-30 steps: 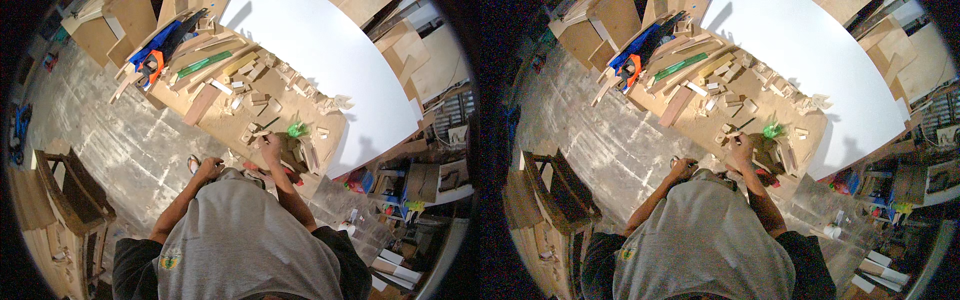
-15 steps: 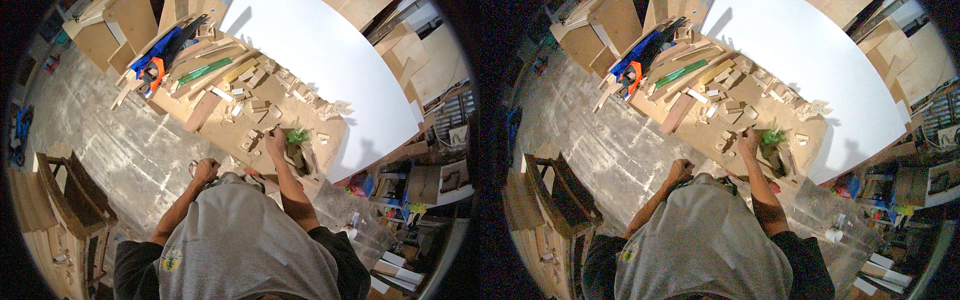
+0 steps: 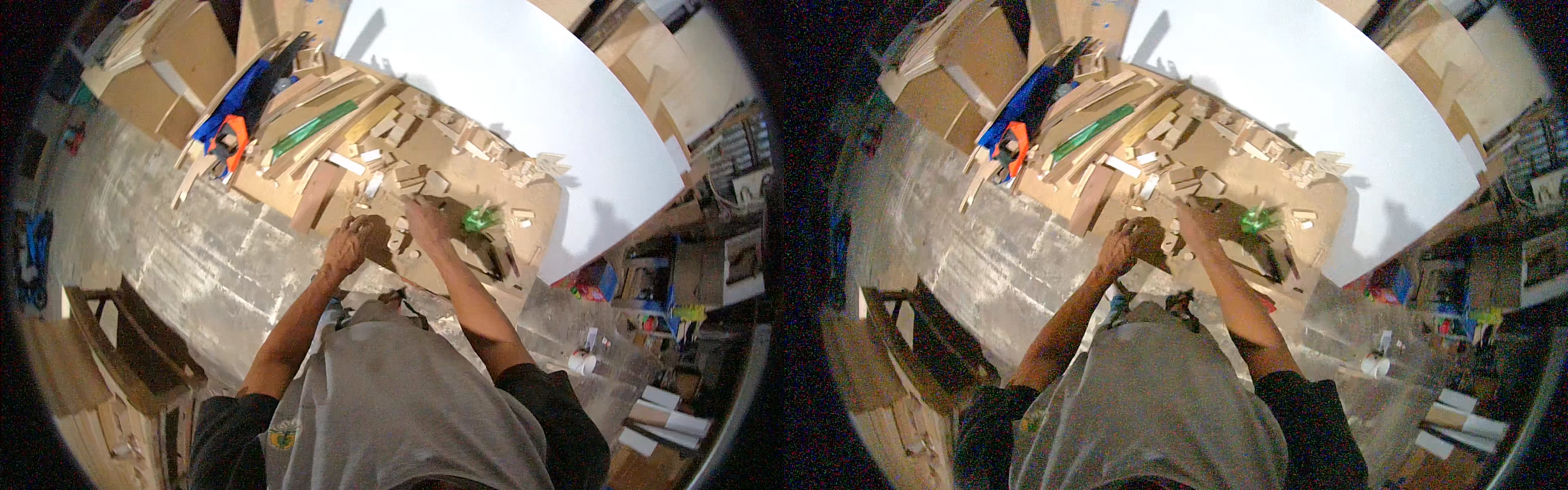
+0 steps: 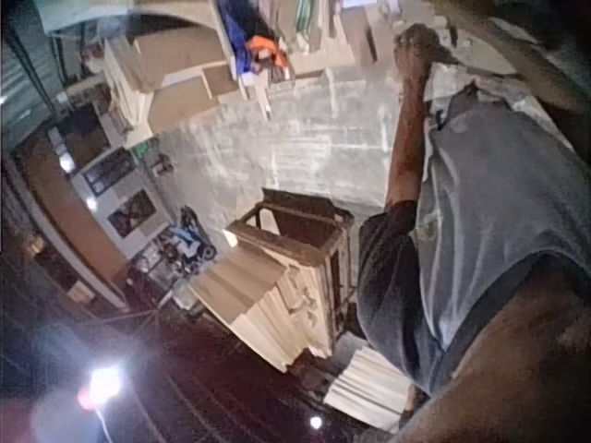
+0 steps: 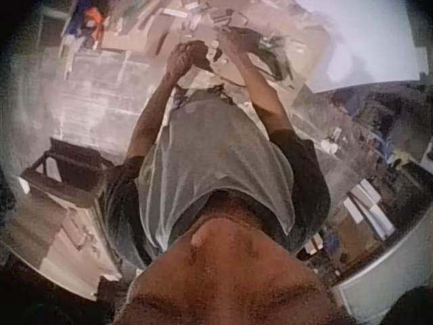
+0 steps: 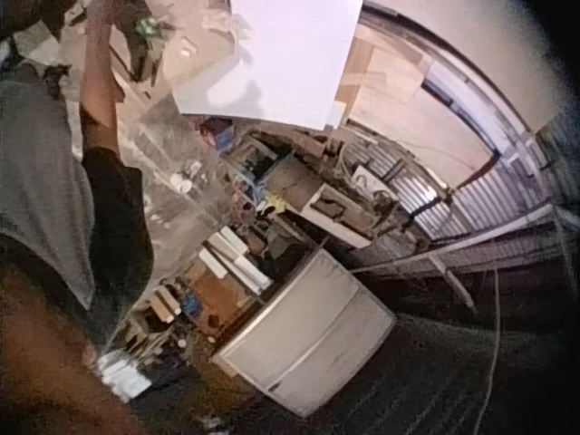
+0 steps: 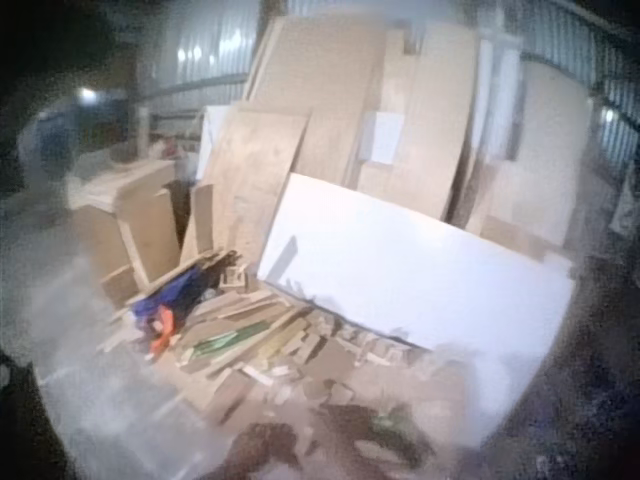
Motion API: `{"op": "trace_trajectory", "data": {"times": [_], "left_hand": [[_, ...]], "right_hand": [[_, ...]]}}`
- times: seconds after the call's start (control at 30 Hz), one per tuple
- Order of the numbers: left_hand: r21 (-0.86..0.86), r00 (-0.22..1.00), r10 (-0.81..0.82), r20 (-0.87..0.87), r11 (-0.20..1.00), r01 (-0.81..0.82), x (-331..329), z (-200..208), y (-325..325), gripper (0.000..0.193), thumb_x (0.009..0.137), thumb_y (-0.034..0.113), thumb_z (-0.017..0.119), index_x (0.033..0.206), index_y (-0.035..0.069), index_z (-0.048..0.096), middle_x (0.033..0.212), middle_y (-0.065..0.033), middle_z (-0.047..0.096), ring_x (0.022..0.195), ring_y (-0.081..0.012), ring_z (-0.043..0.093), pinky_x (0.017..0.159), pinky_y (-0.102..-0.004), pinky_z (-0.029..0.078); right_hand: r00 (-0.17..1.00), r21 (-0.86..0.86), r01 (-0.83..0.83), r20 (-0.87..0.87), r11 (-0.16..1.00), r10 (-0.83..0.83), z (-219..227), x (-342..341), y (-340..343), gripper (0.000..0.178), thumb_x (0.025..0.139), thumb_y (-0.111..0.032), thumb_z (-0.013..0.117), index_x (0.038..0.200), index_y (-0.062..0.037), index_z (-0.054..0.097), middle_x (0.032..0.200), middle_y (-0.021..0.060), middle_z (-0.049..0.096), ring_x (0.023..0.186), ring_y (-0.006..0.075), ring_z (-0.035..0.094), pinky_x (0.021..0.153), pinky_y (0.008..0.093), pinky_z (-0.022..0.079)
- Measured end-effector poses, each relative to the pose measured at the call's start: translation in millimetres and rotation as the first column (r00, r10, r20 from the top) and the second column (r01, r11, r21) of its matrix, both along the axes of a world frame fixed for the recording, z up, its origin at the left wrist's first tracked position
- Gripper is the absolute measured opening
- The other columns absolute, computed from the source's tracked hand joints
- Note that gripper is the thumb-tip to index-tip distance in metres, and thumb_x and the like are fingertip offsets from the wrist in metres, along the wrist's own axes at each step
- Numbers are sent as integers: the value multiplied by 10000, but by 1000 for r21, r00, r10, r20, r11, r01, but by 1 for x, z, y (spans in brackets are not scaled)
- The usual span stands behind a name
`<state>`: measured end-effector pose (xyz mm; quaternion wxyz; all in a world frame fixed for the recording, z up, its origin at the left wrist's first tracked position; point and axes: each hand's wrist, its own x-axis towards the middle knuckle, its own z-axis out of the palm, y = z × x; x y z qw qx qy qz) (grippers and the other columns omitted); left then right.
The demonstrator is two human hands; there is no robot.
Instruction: The person applies glue from a green bottle onto small wooden blocks and joins the pieces together by hand on a workbench cluttered with wood scraps.
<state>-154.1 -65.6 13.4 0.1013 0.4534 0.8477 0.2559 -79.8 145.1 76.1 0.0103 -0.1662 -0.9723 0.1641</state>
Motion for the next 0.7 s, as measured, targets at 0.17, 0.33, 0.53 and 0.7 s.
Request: {"op": "trace_trajectory", "data": {"times": [0.17,0.33,0.53,0.7], "left_hand": [[-273,989,-83,-126,961,46,-17,4,21,547,848,147,577,1383,114,466,1489,-65,378,1338,-317,367,1016,-487,402],[-323,990,19,-143,944,-65,-33,10,28,573,862,234,601,1393,79,449,1512,-67,357,1379,-310,322,1046,-491,374],[3,976,147,-160,989,-149,-37,1,4,287,889,193,586,1130,45,635,1261,-153,586,1182,-364,516,921,-472,447],[141,956,292,33,946,-294,-7,1,-18,171,893,174,594,937,35,685,904,-197,675,853,-392,644,716,-447,512]], "right_hand": [[984,7,-92,152,996,89,-20,-19,4,367,864,-22,488,1208,-84,601,1108,191,616,973,382,642,812,488,529],[999,-168,33,33,985,-28,-30,-22,-1,318,845,16,508,1150,-9,596,1193,207,573,1053,398,601,870,479,511],[959,-337,114,-210,934,-193,-17,22,-7,156,904,-64,513,1018,-1,598,1024,204,618,896,403,613,745,474,489],[850,-436,219,-354,873,-390,-19,116,-27,105,899,-78,557,967,0,577,818,204,612,784,394,620,671,426,480]]}}
